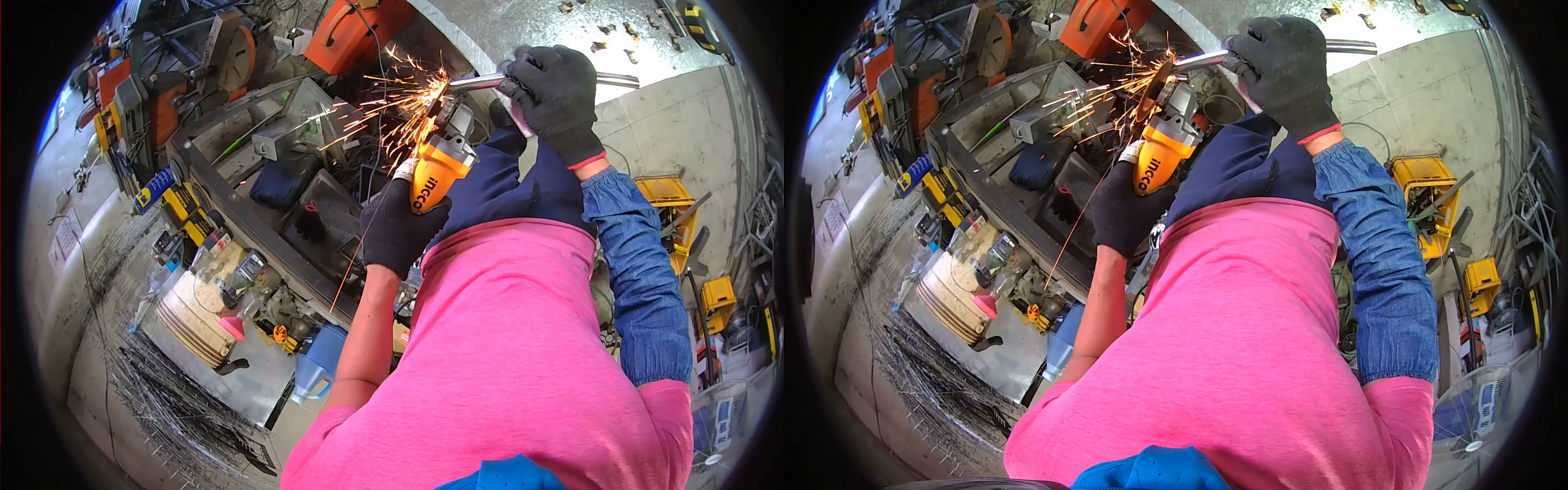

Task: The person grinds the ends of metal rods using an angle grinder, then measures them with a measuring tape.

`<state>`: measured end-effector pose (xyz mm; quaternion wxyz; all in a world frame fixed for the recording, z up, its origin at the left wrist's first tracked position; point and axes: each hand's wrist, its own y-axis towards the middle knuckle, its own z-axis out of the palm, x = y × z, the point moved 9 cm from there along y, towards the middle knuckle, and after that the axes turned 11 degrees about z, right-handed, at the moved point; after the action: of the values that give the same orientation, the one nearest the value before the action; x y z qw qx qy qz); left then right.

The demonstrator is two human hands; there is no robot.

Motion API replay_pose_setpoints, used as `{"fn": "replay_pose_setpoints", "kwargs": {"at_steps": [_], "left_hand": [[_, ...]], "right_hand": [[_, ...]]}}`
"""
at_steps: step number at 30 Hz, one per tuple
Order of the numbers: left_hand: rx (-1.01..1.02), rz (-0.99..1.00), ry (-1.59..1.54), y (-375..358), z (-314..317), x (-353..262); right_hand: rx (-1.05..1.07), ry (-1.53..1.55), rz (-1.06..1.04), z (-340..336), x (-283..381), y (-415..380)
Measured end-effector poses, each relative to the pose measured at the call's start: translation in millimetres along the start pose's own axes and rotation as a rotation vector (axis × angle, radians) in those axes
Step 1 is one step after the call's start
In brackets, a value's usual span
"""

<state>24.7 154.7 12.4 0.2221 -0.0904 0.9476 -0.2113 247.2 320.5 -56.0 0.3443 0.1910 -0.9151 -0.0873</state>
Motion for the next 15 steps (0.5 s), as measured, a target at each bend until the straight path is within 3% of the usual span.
{"fn": "replay_pose_setpoints", "kwargs": {"at_steps": [15], "left_hand": [[0.024,-0.028,0.029,-2.3,-3.3,1.4]], "right_hand": [[0.0,-0.002,0.0,-1.4,1.3,-0.3]]}}
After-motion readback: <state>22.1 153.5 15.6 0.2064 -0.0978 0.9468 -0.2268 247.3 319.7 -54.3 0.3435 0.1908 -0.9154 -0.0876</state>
